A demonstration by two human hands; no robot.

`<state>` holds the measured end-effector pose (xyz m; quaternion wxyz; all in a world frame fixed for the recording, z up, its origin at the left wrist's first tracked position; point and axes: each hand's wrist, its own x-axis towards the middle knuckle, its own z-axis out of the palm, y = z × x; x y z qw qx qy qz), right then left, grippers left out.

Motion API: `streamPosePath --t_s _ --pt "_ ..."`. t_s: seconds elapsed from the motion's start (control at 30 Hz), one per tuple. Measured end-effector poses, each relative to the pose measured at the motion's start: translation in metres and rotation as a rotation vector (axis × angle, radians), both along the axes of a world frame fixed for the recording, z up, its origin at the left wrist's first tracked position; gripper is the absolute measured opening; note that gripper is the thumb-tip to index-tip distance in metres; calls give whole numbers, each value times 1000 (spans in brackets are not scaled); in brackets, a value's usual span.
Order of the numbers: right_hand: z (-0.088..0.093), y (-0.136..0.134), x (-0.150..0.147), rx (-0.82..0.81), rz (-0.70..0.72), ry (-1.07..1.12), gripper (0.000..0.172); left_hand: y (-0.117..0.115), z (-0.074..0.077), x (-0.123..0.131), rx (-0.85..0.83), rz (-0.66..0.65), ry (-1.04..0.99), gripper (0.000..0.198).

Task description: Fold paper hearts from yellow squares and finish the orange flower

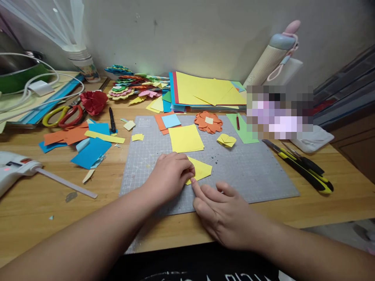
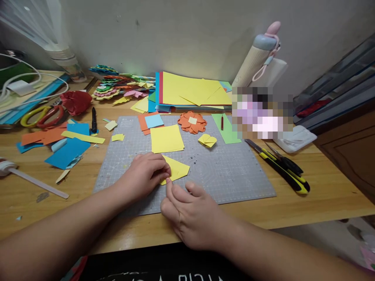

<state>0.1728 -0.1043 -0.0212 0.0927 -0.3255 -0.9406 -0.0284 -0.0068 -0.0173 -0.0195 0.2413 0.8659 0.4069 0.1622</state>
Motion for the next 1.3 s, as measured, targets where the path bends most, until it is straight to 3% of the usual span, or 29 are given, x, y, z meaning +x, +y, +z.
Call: streamPosePath --t_s 0.2,0.73,1.3 --pt "0 0 -6 132 68 -31 18 0 1 1 -22 1 -8 11" --pt "5 -1 -16 254 137 -176 25 1 0 0 -35 0 -12 10" --pt "10 -11 -45 371 92 -398 23 1 0 0 -35 11 -29 11"
